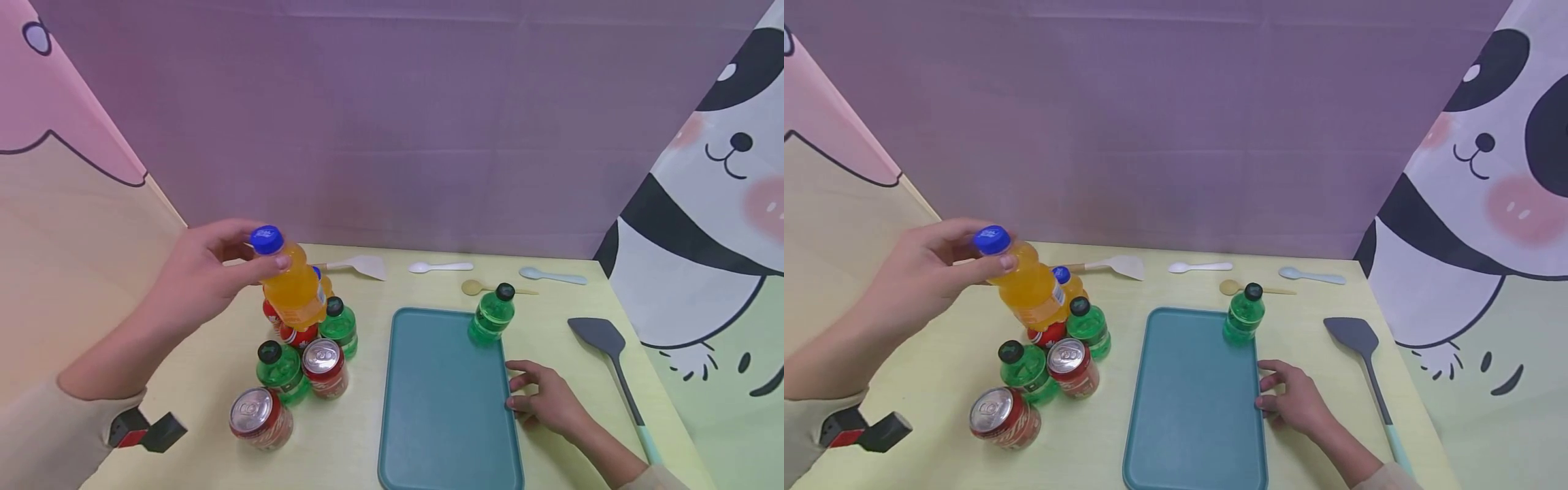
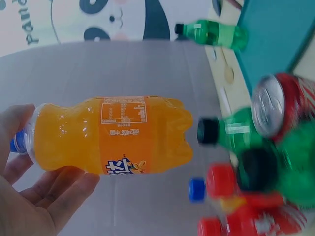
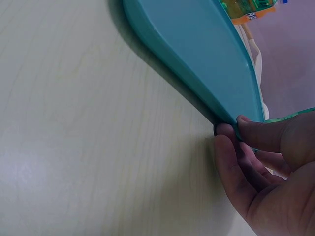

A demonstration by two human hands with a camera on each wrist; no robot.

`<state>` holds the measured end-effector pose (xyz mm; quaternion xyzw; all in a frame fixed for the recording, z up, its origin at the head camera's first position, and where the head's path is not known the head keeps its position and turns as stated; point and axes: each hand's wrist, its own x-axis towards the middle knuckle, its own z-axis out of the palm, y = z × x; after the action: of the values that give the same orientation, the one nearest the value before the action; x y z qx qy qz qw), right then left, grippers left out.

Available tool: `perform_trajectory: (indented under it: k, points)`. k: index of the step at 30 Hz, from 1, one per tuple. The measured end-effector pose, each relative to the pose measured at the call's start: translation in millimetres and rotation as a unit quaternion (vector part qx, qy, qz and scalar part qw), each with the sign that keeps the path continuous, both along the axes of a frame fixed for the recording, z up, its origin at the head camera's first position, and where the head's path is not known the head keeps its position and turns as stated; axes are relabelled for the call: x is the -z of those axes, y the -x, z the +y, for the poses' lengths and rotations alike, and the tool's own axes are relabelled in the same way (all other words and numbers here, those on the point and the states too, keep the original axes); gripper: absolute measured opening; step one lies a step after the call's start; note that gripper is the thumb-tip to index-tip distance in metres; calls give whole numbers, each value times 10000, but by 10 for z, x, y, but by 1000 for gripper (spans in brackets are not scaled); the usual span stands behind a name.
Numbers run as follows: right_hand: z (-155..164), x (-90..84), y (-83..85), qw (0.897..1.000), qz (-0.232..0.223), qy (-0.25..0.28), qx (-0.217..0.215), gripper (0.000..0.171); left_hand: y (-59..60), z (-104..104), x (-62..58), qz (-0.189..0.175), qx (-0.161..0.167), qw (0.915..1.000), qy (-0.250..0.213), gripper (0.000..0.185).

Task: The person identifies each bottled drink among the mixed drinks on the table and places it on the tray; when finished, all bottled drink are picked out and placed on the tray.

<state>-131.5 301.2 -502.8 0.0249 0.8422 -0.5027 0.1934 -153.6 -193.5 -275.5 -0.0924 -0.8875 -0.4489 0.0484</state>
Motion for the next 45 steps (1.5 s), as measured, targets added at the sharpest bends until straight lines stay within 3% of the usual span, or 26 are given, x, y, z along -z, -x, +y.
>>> perform_trajectory:
  k: [5, 14, 27, 37, 45]
  points:
    - [-10, 11, -1, 10000, 2, -42, 31, 70, 144, 333, 12, -303, 559, 9977, -235, 38]
    - [-25, 4, 26, 9999, -3, -118, 44, 69, 432, 974, 201, -677, 1278, 9874, -646, 30]
    - [-18, 0, 40, 9999, 19, -96, 29, 70, 801, 1783, 584, -987, 1058, 9887, -394, 30]
    - [-30, -15, 16, 9998, 57, -78, 157, 68, 883, 2214, 888, -1082, 988, 9886, -336, 36]
    - [-52, -54, -8, 9997, 17, -97, 228, 67, 866, 2389, 1086, -1240, 852, 9885, -170, 32]
